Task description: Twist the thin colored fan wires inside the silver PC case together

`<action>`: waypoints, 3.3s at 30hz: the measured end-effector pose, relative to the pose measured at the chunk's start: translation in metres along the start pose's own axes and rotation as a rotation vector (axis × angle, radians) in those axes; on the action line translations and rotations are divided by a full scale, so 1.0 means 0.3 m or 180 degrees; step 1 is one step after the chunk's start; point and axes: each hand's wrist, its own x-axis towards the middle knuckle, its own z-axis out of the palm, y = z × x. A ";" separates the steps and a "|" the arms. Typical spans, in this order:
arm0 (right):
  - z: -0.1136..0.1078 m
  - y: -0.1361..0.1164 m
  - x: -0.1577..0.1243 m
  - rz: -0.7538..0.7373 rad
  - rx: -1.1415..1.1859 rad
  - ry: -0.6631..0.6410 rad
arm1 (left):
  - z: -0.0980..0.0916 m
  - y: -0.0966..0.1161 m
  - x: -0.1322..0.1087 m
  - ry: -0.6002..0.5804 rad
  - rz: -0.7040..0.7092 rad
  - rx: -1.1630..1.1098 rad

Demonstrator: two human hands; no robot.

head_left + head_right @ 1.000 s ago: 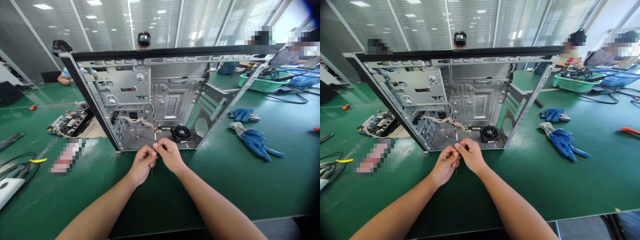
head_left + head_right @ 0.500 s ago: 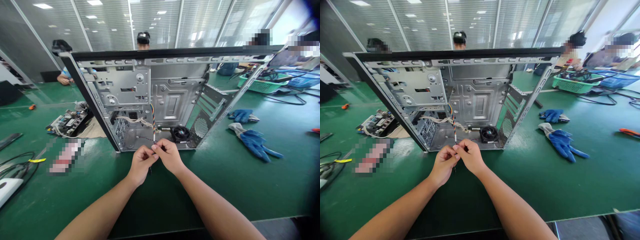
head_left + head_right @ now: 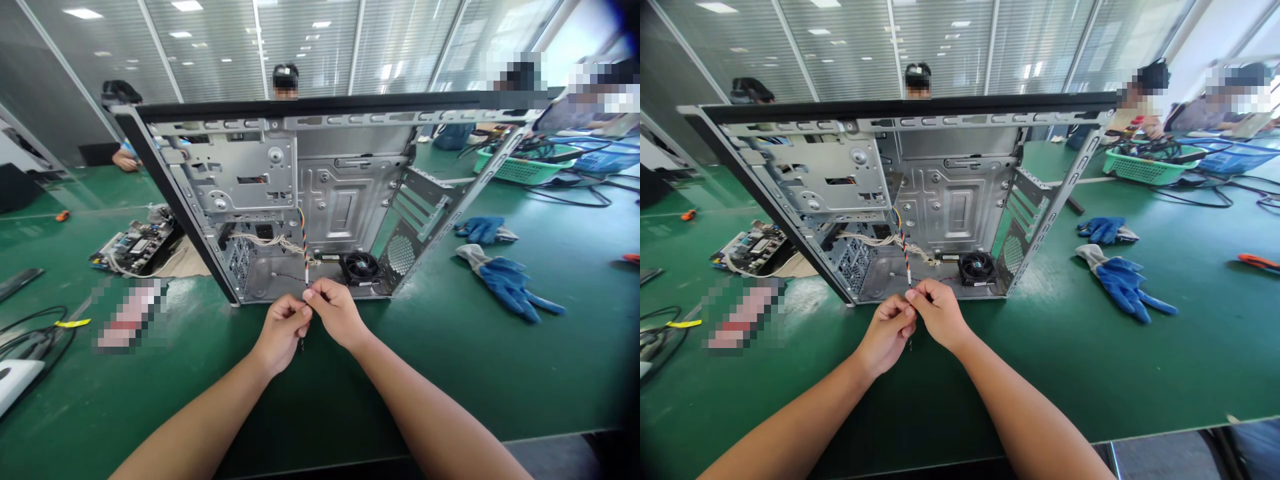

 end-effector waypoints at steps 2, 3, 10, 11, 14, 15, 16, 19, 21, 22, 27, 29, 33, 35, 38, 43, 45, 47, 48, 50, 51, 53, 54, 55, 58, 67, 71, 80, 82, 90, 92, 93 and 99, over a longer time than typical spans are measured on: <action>0.001 0.000 0.000 0.0015 0.0014 0.0010 | 0.002 -0.001 0.000 0.0002 -0.0031 -0.0054; 0.002 0.001 0.001 0.0021 0.0024 0.0026 | 0.002 -0.003 0.000 0.0046 0.0018 -0.0014; 0.007 0.009 0.003 -0.0044 0.0060 0.0143 | -0.001 -0.014 0.005 0.0320 0.0326 0.0424; 0.007 0.009 0.003 -0.0053 0.0062 0.0138 | -0.001 -0.014 0.005 0.0327 0.0350 0.0455; 0.006 0.009 0.000 -0.0052 0.0059 0.0129 | -0.002 -0.013 0.005 0.0322 0.0370 0.0525; 0.006 0.009 -0.001 -0.0049 0.0058 0.0120 | -0.002 -0.013 0.005 0.0319 0.0378 0.0545; 0.006 0.009 -0.001 -0.0052 0.0056 0.0107 | -0.003 -0.012 0.005 0.0310 0.0386 0.0563; 0.006 0.009 -0.001 -0.0085 -0.0004 0.0109 | -0.004 -0.012 0.004 0.0277 0.0421 0.0641; 0.005 0.007 0.000 -0.0112 -0.0098 0.0148 | -0.006 -0.012 0.004 0.0245 0.0426 0.0728; 0.004 0.005 0.000 -0.0122 -0.0144 0.0165 | -0.006 -0.012 0.003 0.0230 0.0423 0.0771; -0.002 -0.001 -0.002 -0.0073 -0.0126 0.0055 | -0.006 -0.007 0.000 0.0094 0.0339 0.0760; -0.002 -0.001 -0.003 -0.0028 -0.0026 -0.0017 | -0.005 -0.004 -0.001 -0.0001 0.0272 0.0646; -0.001 -0.001 -0.003 0.0082 0.0217 -0.0091 | -0.004 0.002 -0.001 -0.0145 0.0112 0.0394; 0.001 -0.001 -0.003 0.0114 0.0278 -0.0082 | -0.005 0.000 0.000 -0.0148 0.0097 0.0390; 0.006 0.000 -0.004 0.0106 0.0260 0.0002 | -0.006 -0.006 0.002 0.0009 0.0212 0.0648; 0.011 0.002 -0.007 0.0044 0.0233 0.0031 | -0.003 -0.009 0.004 0.0136 0.0632 0.1047; 0.010 0.001 -0.007 -0.0011 0.0103 0.0077 | -0.003 -0.007 0.003 0.0124 0.0718 0.1188; 0.008 0.000 -0.006 -0.0065 0.0006 0.0095 | -0.004 -0.004 0.002 0.0129 0.0753 0.1342; 0.007 0.000 -0.006 -0.0084 -0.0019 0.0094 | -0.004 -0.002 0.001 0.0137 0.0768 0.1413; 0.006 0.001 -0.005 -0.0105 -0.0058 0.0098 | -0.005 0.001 -0.002 0.0148 0.0799 0.1542; 0.006 0.001 -0.005 -0.0111 -0.0081 0.0101 | -0.004 0.003 -0.004 0.0150 0.0821 0.1619; 0.007 0.002 -0.005 -0.0124 -0.0123 0.0108 | -0.002 0.007 -0.009 0.0176 0.0896 0.1813; 0.008 0.002 -0.006 -0.0136 -0.0143 0.0108 | -0.001 0.009 -0.012 0.0210 0.0948 0.1916; 0.009 0.001 -0.006 -0.0152 -0.0161 0.0108 | 0.001 0.011 -0.014 0.0254 0.1003 0.2010; 0.009 -0.001 -0.008 -0.0200 -0.0198 0.0093 | 0.003 0.016 -0.019 0.0338 0.1117 0.2164; 0.003 0.004 -0.005 -0.0207 -0.0196 0.0027 | 0.005 0.023 -0.015 0.0352 0.0955 0.2015; 0.005 0.006 -0.005 -0.0209 -0.0234 0.0128 | 0.001 0.017 -0.013 0.0460 0.1116 0.2130; 0.008 0.008 -0.005 -0.0240 -0.0283 0.0208 | 0.005 -0.006 -0.017 0.0660 0.1042 0.1745; 0.008 0.007 -0.005 -0.0236 -0.0291 0.0205 | 0.005 -0.005 -0.017 0.0669 0.1052 0.1800; 0.005 0.000 -0.004 -0.0225 -0.0292 0.0156 | 0.004 0.016 -0.015 0.0447 0.0990 0.2060; 0.004 -0.001 -0.004 -0.0247 -0.0309 0.0143 | 0.006 0.020 -0.015 0.0360 0.0959 0.2065; 0.004 -0.002 -0.004 -0.0257 -0.0312 0.0131 | 0.007 0.021 -0.015 0.0312 0.0940 0.2060; 0.002 -0.006 -0.006 -0.0271 -0.0299 0.0069 | 0.002 0.019 -0.015 0.0129 0.0864 0.2030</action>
